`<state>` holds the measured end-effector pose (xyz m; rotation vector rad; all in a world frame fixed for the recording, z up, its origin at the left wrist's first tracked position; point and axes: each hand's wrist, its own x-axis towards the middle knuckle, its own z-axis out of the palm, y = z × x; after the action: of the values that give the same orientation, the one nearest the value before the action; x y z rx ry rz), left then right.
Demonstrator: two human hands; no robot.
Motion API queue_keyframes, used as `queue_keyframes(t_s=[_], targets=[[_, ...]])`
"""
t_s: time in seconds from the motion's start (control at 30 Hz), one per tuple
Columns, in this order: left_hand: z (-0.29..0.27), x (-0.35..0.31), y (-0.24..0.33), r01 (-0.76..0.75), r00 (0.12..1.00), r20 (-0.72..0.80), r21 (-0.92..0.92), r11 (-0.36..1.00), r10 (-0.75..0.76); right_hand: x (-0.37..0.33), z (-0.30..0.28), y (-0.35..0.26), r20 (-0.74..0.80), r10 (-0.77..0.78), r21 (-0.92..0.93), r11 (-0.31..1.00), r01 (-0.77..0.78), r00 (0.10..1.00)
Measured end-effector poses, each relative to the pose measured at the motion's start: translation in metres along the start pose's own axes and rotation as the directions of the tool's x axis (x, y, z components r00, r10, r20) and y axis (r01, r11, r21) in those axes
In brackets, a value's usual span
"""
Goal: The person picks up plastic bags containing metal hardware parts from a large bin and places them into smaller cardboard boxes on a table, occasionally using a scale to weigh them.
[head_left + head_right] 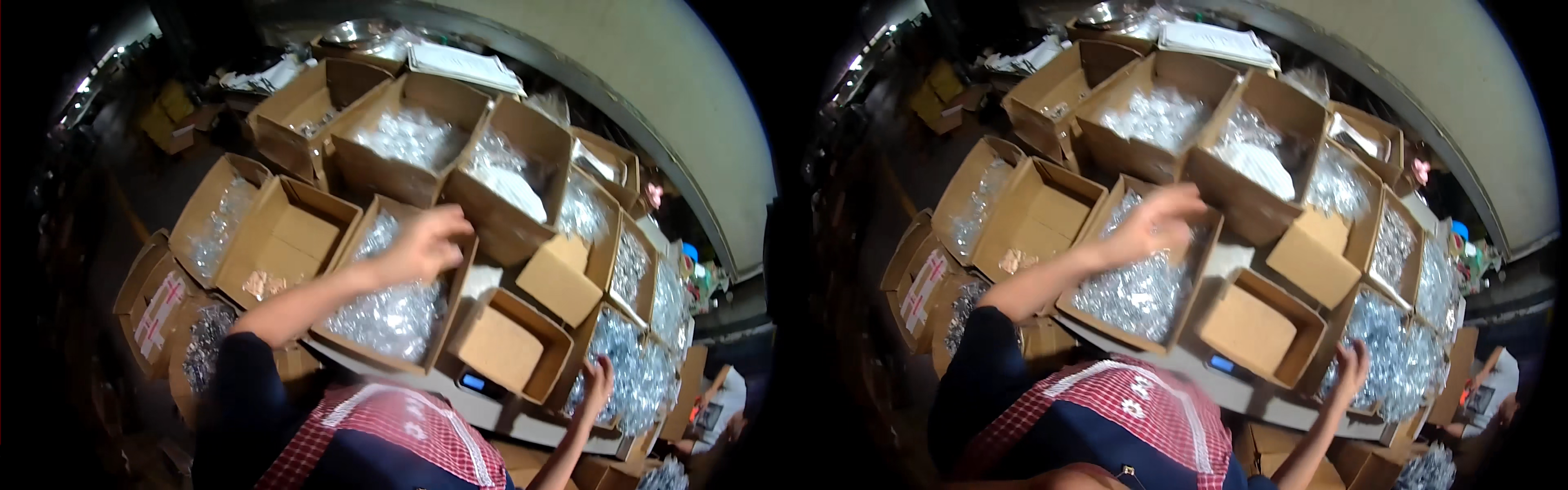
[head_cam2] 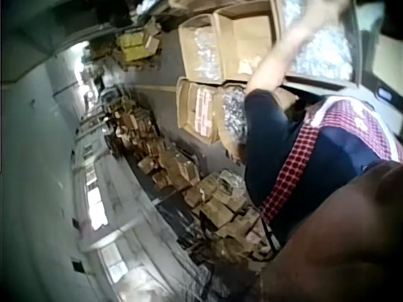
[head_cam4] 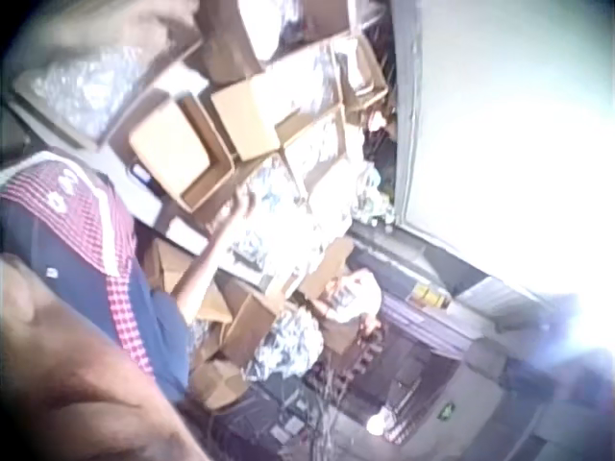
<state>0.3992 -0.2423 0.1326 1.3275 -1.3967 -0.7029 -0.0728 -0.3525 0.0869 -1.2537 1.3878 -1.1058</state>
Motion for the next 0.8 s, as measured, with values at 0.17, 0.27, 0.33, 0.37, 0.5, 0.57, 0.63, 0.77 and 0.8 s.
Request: queue_keyframes(t_s=[0.17, 0.27, 0.33, 0.37, 0.5, 0.57, 0.63, 0.77, 0.8], targets=[[-0.234, 0.102, -0.075, 0.088, 0.851, -0.484, 0.514, 0.853, 0.204, 0.039, -0.093, 0.050, -0.218, -0.245, -0.329, 0.930, 0.165, 0.945], [-0.373, 0.112, -0.195, 0.370, 0.925, -0.374, 0.839, 0.400, -0.071, 0.055, -0.084, 0.089, -0.224, -0.478, -0.500, 0.805, 0.321, 0.849], [-0.381, 0.127, -0.239, 0.287, 0.834, -0.148, 0.939, 0.187, -0.532, 0.050, -0.094, 0.103, -0.297, -0.500, -0.559, 0.782, 0.277, 0.814], [-0.369, 0.145, -0.245, 0.205, 0.782, -0.044, 0.960, 0.189, -0.622, 0.042, -0.100, 0.102, -0.347, -0.537, -0.615, 0.749, 0.246, 0.769], [-0.400, 0.137, -0.260, 0.222, 0.496, -0.065, 0.974, 0.055, -0.866, 0.042, -0.065, 0.086, -0.339, -0.554, -0.685, 0.699, 0.203, 0.761], [-0.379, 0.143, -0.266, 0.150, 0.507, -0.014, 0.986, 0.072, -0.862, 0.035, -0.069, 0.084, -0.339, -0.588, -0.756, 0.635, 0.159, 0.734], [-0.389, 0.123, -0.249, 0.313, 0.648, 0.004, 0.910, 0.271, -0.762, 0.040, -0.069, 0.086, -0.333, -0.568, -0.782, 0.613, 0.117, 0.752], [-0.408, 0.107, -0.211, 0.627, 0.743, -0.295, 0.620, 0.472, -0.601, 0.040, -0.056, 0.083, -0.261, -0.631, -0.838, 0.523, 0.152, 0.731], [-0.410, 0.108, -0.203, 0.650, 0.759, -0.365, 0.367, 0.666, -0.540, 0.040, -0.056, 0.084, -0.287, -0.638, -0.834, 0.533, 0.141, 0.715]])
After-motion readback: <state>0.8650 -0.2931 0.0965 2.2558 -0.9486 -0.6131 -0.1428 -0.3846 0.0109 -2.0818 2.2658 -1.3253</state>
